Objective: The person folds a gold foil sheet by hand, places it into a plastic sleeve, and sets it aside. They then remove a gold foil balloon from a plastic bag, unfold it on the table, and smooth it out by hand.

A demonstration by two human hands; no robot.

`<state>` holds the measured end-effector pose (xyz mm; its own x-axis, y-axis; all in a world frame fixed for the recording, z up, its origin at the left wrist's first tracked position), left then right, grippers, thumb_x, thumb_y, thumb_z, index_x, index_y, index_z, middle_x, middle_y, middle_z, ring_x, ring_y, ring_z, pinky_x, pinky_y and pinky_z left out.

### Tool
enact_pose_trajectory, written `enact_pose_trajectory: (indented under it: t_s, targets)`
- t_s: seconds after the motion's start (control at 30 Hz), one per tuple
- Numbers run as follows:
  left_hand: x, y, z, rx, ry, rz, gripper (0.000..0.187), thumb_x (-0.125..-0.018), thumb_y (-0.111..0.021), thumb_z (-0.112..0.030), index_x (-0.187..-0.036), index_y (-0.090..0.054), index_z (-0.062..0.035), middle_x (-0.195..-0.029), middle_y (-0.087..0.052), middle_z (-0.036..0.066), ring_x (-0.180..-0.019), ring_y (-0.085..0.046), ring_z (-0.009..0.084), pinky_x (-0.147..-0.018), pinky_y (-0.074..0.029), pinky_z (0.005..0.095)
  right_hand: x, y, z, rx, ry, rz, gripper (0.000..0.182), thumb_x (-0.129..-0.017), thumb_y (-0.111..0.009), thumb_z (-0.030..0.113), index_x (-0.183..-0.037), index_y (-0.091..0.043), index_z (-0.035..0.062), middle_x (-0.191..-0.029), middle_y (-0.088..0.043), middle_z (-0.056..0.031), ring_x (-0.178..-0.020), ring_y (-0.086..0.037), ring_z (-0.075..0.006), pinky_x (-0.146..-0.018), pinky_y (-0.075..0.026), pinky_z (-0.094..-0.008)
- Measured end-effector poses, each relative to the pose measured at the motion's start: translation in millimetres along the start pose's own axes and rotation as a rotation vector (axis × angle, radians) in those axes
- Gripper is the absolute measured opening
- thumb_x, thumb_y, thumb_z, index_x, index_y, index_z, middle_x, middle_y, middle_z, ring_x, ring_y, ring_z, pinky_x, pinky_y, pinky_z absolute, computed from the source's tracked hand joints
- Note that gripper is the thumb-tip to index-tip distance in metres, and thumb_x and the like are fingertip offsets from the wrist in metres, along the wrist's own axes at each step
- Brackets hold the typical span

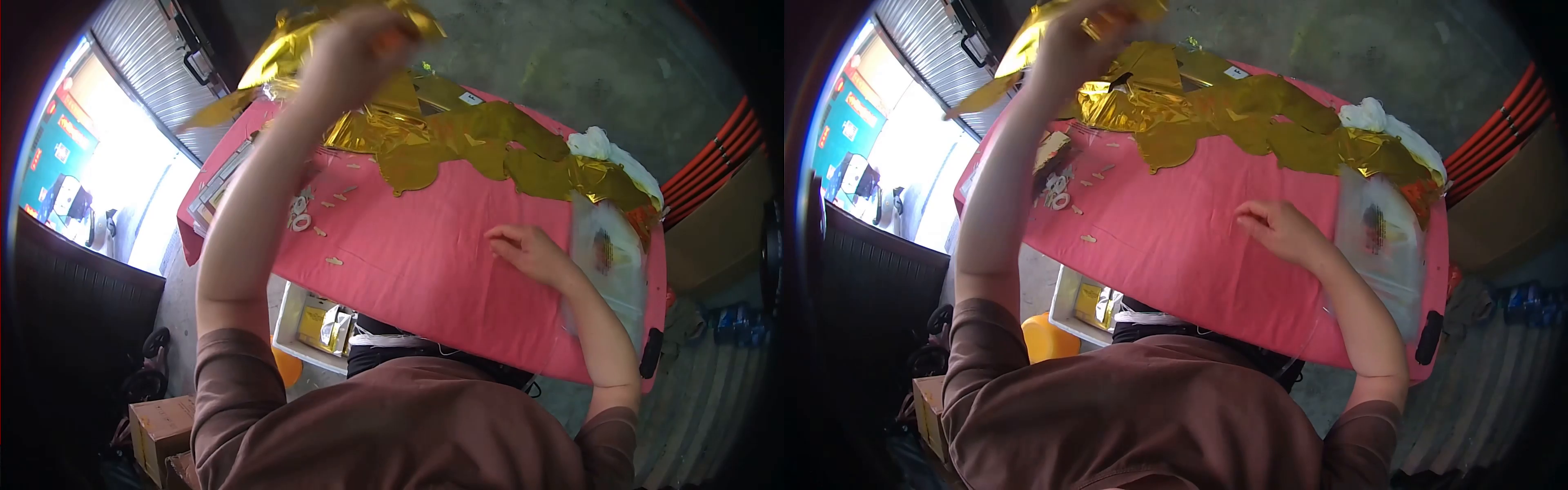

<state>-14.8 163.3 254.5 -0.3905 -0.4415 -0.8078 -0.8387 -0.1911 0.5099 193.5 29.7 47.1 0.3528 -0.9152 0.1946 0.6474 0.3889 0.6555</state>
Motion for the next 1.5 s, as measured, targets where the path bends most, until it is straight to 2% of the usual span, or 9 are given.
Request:
enact_pose_trajectory:
  t_s: [0.17,0.33,0.53,0.67,0.9,1.07,1.23,1.37,1.5]
  targets:
    - [89,-94,-74,-0.066,-0.184,0.363,0.008,-0.078,-0.058,-0.018,-0.081,-0.062,-0.0114,-0.079,-0.059,0.006,-0.075,-0.061,0.0247,-0.061,-0.05,0.0381,-17,-9,-7,-1.092,-0.041,0.004,0.053,-0.094,-0.039,0.051,-0.118,-0.054,0.0057,-0.103,-0.062,-0.0072,-0.087,-0.061,-0.0144,-0.078,-0.049,-0.0303]
    - [159,-145,-136,0.182,-0.038,0.54,0.014,-0.078,-0.062,-0.018,-0.087,-0.058,-0.0089,-0.082,-0.059,0.007,-0.073,-0.062,0.0261,-0.058,-0.051,0.0381,-32,-28,-27,-1.486,-0.127,-0.027,0.046,-0.092,-0.05,0.042,-0.12,-0.05,0.0052,-0.105,-0.061,-0.0072,-0.09,-0.061,-0.014,-0.078,-0.05,-0.0311]
    - [183,-136,-158,0.577,0.052,0.746,0.027,-0.077,-0.067,-0.022,-0.098,-0.061,-0.0061,-0.091,-0.061,0.012,-0.077,-0.062,0.0294,-0.067,-0.05,0.0396,-19,-2,-75,-0.996,-0.198,-0.262,0.033,-0.082,-0.06,0.006,-0.113,-0.05,0.0009,-0.102,-0.059,-0.0108,-0.087,-0.061,-0.0166,-0.076,-0.052,-0.0307]
    - [172,-108,-71,0.188,0.253,0.688,0.037,-0.078,-0.068,-0.025,-0.107,-0.059,-0.0032,-0.102,-0.061,0.014,-0.099,-0.058,0.0315,-0.082,-0.048,0.0385,10,20,-104,-0.73,-0.235,-0.433,0.027,-0.083,-0.055,0.003,-0.109,-0.05,-0.0009,-0.101,-0.06,-0.0097,-0.085,-0.06,-0.015,-0.072,-0.049,-0.0278]
    - [217,-82,14,-0.043,0.149,0.703,0.047,-0.077,-0.067,-0.019,-0.12,-0.053,-0.005,-0.126,-0.049,0.017,-0.117,-0.048,0.0338,-0.097,-0.04,0.0406,39,40,-93,0.08,-0.39,-0.537,0.037,-0.082,-0.055,0.005,-0.118,-0.048,0.0007,-0.108,-0.057,-0.0139,-0.094,-0.059,-0.025,-0.08,-0.047,-0.0315]
    - [198,-85,34,0.169,0.371,0.559,0.049,-0.079,-0.065,-0.02,-0.124,-0.051,-0.006,-0.129,-0.047,0.017,-0.121,-0.045,0.034,-0.099,-0.038,0.0403,23,29,-39,0.653,0.069,-0.658,0.051,-0.079,-0.063,0.017,-0.125,-0.045,0.0015,-0.128,-0.045,-0.0171,-0.115,-0.046,-0.0344,-0.094,-0.039,-0.0418]
    - [191,-122,42,-0.105,0.299,0.569,0.054,-0.081,-0.064,-0.03,-0.127,-0.048,-0.0072,-0.128,-0.047,0.017,-0.12,-0.044,0.0339,-0.099,-0.037,0.0421,-18,-31,-49,0.567,-0.013,-0.277,0.06,-0.091,-0.044,0.045,-0.142,-0.031,0.0154,-0.15,-0.019,-0.013,-0.14,-0.015,-0.0276,-0.112,-0.008,-0.0483]
    - [187,-121,81,-0.029,0.615,0.724,0.058,-0.078,-0.066,-0.031,-0.128,-0.046,-0.0095,-0.126,-0.048,0.013,-0.118,-0.044,0.0323,-0.099,-0.035,0.0447,-17,-31,-54,0.587,-0.022,-0.279,0.062,-0.092,-0.042,0.046,-0.144,-0.027,0.0167,-0.151,-0.018,-0.0117,-0.14,-0.014,-0.0267,-0.112,-0.007,-0.0472]
    - [177,-102,124,-0.609,0.358,0.578,0.052,-0.075,-0.065,-0.023,-0.124,-0.049,-0.012,-0.127,-0.047,0.01,-0.119,-0.045,0.0272,-0.096,-0.038,0.0417,-15,-30,-54,0.607,-0.013,-0.302,0.061,-0.092,-0.042,0.046,-0.143,-0.028,0.017,-0.15,-0.02,-0.0116,-0.139,-0.016,-0.0269,-0.112,-0.007,-0.0478]
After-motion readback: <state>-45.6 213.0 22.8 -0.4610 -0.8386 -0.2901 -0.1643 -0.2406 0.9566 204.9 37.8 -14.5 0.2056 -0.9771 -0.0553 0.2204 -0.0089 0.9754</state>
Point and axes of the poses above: each hand's wrist, its own x-axis away from the middle knuckle, its own y-axis out of the back of the hand, z = x × y, the point moved 7 cm from there along -x, towards the middle knuckle
